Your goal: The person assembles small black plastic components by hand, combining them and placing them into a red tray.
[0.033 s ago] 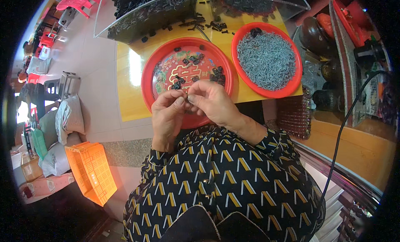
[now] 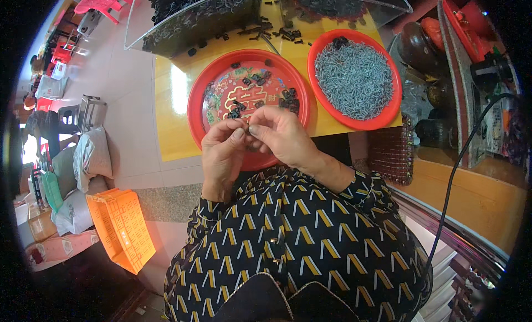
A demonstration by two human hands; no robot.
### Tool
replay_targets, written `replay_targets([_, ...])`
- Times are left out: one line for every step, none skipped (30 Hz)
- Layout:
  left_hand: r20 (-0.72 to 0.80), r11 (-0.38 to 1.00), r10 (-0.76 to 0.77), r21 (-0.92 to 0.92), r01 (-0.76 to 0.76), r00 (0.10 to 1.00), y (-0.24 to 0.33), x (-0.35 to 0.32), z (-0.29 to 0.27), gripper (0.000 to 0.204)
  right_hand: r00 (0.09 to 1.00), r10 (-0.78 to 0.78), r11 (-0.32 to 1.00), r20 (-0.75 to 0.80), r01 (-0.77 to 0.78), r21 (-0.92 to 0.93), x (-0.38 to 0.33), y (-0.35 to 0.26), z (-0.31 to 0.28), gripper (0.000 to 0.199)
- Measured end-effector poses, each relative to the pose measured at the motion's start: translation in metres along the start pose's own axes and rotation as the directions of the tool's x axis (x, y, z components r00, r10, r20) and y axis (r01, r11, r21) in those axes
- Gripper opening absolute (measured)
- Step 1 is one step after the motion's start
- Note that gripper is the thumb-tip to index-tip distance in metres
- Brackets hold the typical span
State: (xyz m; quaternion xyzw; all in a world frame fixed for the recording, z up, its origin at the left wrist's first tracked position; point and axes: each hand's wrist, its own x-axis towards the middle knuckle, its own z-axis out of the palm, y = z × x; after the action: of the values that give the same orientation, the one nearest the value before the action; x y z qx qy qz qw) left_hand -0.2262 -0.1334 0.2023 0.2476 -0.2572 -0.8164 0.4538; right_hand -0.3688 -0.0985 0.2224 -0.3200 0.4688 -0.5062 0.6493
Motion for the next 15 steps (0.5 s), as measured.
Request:
replay_targets([0.007,1.0,-0.003,-0.012,0.003,1.0,0.001,-0.001,0.0,0.013,1.0,0.002,1.0,-0.002,-0.002,-0.001,0.0,0.0,0.001,0.007])
replay_targets([0.006,1.0,-0.005,-0.015,0.005,1.0,0.001,0.0,0.0,0.013,0.999,-0.046,0.997,-0.025,0.044,-0.058,0.0,-0.001,0.003,0.006])
replay_targets([-0.019,0.998,-0.02,-0.053,0.019,1.0,0.001,0.0,0.0,0.012,0.995,-0.094,0.989,-0.044,0.088,-0.117,0.0,-0.002,0.004,0.005])
replay_targets([-0.043,0.995,-0.036,-0.092,0.032,0.998,0.001,0.0,0.0,0.012,0.995,-0.09,0.989,-0.043,0.084,-0.119,-0.001,-0.003,0.004,0.005])
replay_targets([-0.046,0.995,-0.037,-0.094,0.032,0.998,0.002,0.0,-0.002,0.012,0.994,-0.105,0.985,-0.022,0.101,-0.137,-0.002,-0.004,0.003,0.006])
replay_targets([-0.026,0.99,-0.053,-0.129,0.05,0.998,0.002,0.001,-0.003,0.011,0.993,-0.12,0.981,-0.002,0.119,-0.155,-0.002,-0.005,0.003,0.007])
replay_targets([-0.006,0.984,-0.069,-0.163,0.067,0.998,0.003,0.001,-0.004,0.011,0.993,-0.118,0.981,-0.003,0.117,-0.155,-0.003,-0.006,0.004,0.007])
replay_targets([-0.007,0.984,-0.07,-0.164,0.068,0.998,0.004,0.001,-0.004,0.011,0.991,-0.133,0.98,-0.005,0.13,-0.153,-0.004,-0.007,0.006,0.008])
replay_targets([-0.003,0.982,-0.074,-0.177,0.073,0.997,0.005,0.0,-0.003,0.01,0.989,-0.148,0.978,-0.008,0.145,-0.152,-0.004,-0.007,0.008,0.01])
replay_targets([0.001,0.979,-0.078,-0.189,0.077,0.997,0.005,0.0,-0.002,0.01,0.989,-0.147,0.978,-0.01,0.144,-0.153,-0.004,-0.007,0.009,0.01])
replay_targets([0.001,0.979,-0.08,-0.19,0.078,0.997,0.005,0.0,-0.004,0.01,0.988,-0.153,0.978,-0.019,0.148,-0.148,-0.005,-0.006,0.009,0.012])
replay_targets([0.007,0.98,-0.083,-0.181,0.083,0.997,0.004,0.0,-0.006,0.011,0.987,-0.158,0.978,-0.027,0.153,-0.144,-0.005,-0.006,0.01,0.014])
replay_targets([0.012,0.981,-0.086,-0.173,0.087,0.996,0.003,0.0,-0.008,0.011,0.987,-0.157,0.978,-0.027,0.152,-0.145,-0.005,-0.006,0.012,0.014])
replay_targets([0.012,0.981,-0.087,-0.174,0.087,0.996,0.003,0.0,-0.007,0.011,0.985,-0.169,0.979,-0.026,0.164,-0.12,-0.005,-0.007,0.014,0.014])
replay_targets([-0.009,0.984,-0.074,-0.163,0.072,0.997,0.003,0.0,-0.006,0.012,0.984,-0.178,0.98,-0.024,0.175,-0.095,-0.005,-0.008,0.014,0.014])
